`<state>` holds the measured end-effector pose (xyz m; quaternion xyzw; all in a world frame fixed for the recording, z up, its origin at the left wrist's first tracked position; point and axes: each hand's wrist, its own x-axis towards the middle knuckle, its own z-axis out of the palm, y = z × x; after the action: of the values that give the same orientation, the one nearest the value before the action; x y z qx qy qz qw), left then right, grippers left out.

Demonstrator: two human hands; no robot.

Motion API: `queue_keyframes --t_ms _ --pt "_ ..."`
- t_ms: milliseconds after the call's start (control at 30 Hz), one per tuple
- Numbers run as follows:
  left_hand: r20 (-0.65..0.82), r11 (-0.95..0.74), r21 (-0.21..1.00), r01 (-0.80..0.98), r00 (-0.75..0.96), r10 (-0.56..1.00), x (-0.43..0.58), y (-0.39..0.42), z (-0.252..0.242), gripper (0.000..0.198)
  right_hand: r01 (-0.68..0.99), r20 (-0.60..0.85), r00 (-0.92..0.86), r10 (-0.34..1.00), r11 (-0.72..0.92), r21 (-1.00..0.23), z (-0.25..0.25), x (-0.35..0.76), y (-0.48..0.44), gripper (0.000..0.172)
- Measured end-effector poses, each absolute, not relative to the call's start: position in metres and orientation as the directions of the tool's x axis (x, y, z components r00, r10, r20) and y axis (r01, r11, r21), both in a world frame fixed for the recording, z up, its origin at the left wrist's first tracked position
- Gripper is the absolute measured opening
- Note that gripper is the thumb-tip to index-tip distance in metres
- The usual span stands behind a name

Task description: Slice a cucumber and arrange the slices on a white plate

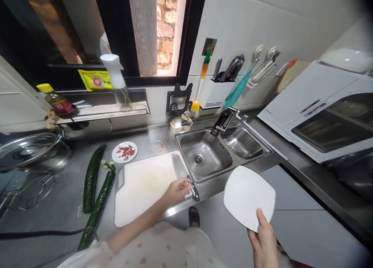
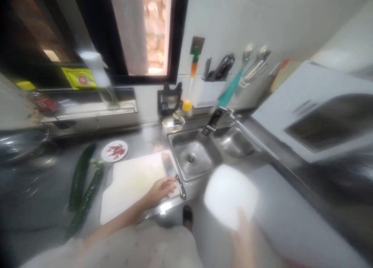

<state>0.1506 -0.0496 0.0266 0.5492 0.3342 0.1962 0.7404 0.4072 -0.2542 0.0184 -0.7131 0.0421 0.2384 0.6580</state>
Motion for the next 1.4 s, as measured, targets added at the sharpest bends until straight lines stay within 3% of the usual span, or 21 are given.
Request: queue_keyframes --t_ms 167,333,667,933,1133,1300,1400 --pt "-0.240 0.324 0.944 0.057 0.793 0.559 0.167 -0.062 0.040 0.059 -0.411 -0.438 0.817 0.376 -0.153 -0.899 0.005 0.395 -0.209 0.082" --pt "-0.267 0.408 0.913 0.007 0.767 0.583 0.159 -0.055 0.021 0.059 -0.368 -0.414 0.763 0.496 -0.193 -0.909 0.000 0.382 -0.170 0.072" --pt "-0.376 0.485 0.868 -0.107 0.499 0.781 0.123 -0.028 0.001 0.056 -0.235 -0.375 0.623 0.686 -0.293 -0.927 -0.008 0.345 -0.070 0.049" --pt "-0.417 0.455 0.879 -0.143 0.234 0.878 0.091 0.025 -0.030 0.050 0.068 -0.352 0.373 0.858 -0.403 -0.913 -0.017 0.318 0.011 0.023" --pt "-0.430 0.439 0.889 -0.131 0.092 0.898 0.069 0.068 -0.047 0.040 0.349 -0.340 0.181 0.923 -0.384 -0.855 -0.029 0.299 0.069 0.026" --pt "-0.431 0.431 0.898 -0.083 0.026 0.902 0.062 0.097 -0.062 0.028 0.645 -0.302 0.168 0.938 -0.336 -0.686 -0.030 0.288 0.108 0.030" --pt "-0.435 0.434 0.900 -0.040 -0.008 0.901 0.060 0.110 -0.068 0.024 0.685 -0.311 0.167 0.936 -0.337 -0.646 -0.033 0.285 0.123 0.031"
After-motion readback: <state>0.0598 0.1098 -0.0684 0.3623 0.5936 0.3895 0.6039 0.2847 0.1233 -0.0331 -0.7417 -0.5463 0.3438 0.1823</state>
